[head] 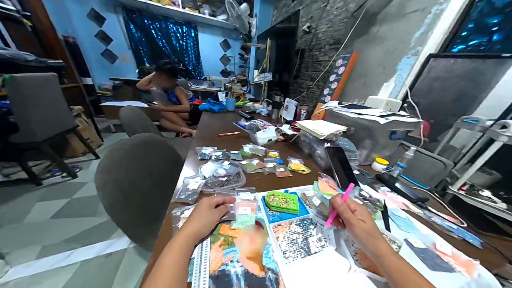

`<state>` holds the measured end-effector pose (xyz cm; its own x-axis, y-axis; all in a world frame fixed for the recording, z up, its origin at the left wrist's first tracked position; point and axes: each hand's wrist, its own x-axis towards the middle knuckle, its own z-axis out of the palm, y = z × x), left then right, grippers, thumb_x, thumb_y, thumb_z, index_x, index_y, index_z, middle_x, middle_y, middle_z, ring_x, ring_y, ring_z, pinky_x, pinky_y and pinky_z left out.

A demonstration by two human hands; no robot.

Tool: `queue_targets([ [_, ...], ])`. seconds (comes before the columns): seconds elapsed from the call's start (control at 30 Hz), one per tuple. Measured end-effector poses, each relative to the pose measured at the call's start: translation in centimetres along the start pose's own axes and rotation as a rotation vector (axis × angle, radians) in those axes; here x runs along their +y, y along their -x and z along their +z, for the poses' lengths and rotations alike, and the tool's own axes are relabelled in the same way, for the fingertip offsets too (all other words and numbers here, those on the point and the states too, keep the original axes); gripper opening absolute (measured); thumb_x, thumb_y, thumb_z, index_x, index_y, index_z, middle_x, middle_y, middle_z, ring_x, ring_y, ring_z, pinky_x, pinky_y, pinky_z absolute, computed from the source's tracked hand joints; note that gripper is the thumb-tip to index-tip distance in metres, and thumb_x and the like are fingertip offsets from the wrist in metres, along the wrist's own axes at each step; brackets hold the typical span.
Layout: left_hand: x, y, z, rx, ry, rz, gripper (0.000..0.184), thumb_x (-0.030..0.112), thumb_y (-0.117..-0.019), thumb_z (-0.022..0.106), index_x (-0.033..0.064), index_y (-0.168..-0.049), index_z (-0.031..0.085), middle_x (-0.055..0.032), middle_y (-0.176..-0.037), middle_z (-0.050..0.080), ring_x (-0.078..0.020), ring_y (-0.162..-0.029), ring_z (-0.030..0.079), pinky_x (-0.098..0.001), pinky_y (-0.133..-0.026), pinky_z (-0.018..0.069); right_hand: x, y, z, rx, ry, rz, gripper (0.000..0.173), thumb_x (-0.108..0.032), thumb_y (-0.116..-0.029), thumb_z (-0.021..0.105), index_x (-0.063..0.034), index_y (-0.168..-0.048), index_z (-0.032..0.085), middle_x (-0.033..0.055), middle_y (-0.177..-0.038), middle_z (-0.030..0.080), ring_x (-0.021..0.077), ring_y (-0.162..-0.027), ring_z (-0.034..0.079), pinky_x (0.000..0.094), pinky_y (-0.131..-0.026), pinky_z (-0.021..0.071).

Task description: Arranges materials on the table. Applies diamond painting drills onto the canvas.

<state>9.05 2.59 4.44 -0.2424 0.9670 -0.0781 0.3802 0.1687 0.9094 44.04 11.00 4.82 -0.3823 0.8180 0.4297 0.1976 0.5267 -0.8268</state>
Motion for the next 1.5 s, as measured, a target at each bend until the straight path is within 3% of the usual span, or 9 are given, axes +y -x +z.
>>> queue_targets([
  [0.2, -0.5, 0.1, -0.1, 0.033, -0.006, 0.004, 0.021, 0.006, -0.1035, 0.056, 0.0046, -0.117, 0.071, -0.0059, -0.112, 0.071, -0.0106, -0.095, 0.065, -0.0311, -0.085, 0.0515, 0.8, 1.2, 0.5, -0.031, -0.013, -0.091, 0.032, -0.038, -0.1081, 0.045, -0.0129, -0.093, 0.058, -0.0115, -0.073, 0.058, -0.0034, -0.063, 0.057, 0.0164, -0.059, 0.0505],
  [0.5, -0.8, 0.0, -0.1, 0.059, -0.01, 0.014, 0.02, 0.005, -0.1022, 0.057, 0.0058, -0.114, 0.073, -0.0045, -0.111, 0.072, -0.0091, -0.096, 0.066, -0.0296, -0.085, 0.0522, 1.1, 1.4, 0.9, -0.11, 0.026, -0.242, 0.04, -0.042, -0.1104, 0.04, -0.0102, -0.095, 0.058, -0.0083, -0.074, 0.059, -0.0056, -0.065, 0.058, 0.0137, -0.061, 0.0508],
  [0.73, -0.8, -0.1, -0.1, 0.06, -0.015, 0.014, 0.02, 0.005, -0.1022, 0.057, 0.006, -0.114, 0.073, -0.0042, -0.111, 0.072, -0.0089, -0.096, 0.066, -0.029, -0.084, 0.052, 1.0, 1.6, 1.2, -0.086, 0.101, -0.233, 0.042, -0.044, -0.111, 0.036, -0.0098, -0.096, 0.056, -0.0074, -0.071, 0.058, -0.0058, -0.061, 0.057, 0.0126, -0.058, 0.0492],
  [0.9, -0.8, 0.0, -0.1, 0.069, -0.022, 0.013, 0.02, 0.007, -0.1023, 0.057, 0.0068, -0.114, 0.073, -0.0032, -0.107, 0.072, -0.0068, -0.088, 0.065, -0.027, -0.077, 0.0513, 1.2, 1.6, 1.1, -0.086, 0.129, -0.235, 0.046, -0.047, -0.1104, 0.035, -0.0095, -0.095, 0.056, -0.0058, -0.069, 0.056, -0.0034, -0.059, 0.056, 0.016, -0.057, 0.0502],
  [1.2, -1.0, -0.1, -0.1, 0.07, -0.019, 0.008, 0.02, 0.006, -0.1018, 0.058, 0.0073, -0.114, 0.074, -0.0029, -0.106, 0.073, -0.0075, -0.091, 0.066, -0.0279, -0.081, 0.052, 1.3, 1.7, 1.2, -0.141, 0.121, -0.307, 0.045, -0.048, -0.1101, 0.035, -0.0097, -0.097, 0.055, -0.0042, -0.069, 0.056, -0.0039, -0.059, 0.055, 0.0139, -0.056, 0.0479],
  [1.5, -1.2, -0.2, -0.1, 0.08, -0.019, 0.011, 0.02, 0.006, -0.1012, 0.058, 0.0086, -0.112, 0.075, -0.0017, -0.104, 0.073, -0.0063, -0.086, 0.065, -0.0258, -0.076, 0.0517, 1.3, 1.7, 0.7, -0.01, 0.211, -0.196, 0.046, -0.048, -0.1094, 0.038, -0.0104, -0.091, 0.059, -0.0064, -0.064, 0.053, -0.0029, -0.054, 0.051, 0.0163, -0.051, 0.0456],
])
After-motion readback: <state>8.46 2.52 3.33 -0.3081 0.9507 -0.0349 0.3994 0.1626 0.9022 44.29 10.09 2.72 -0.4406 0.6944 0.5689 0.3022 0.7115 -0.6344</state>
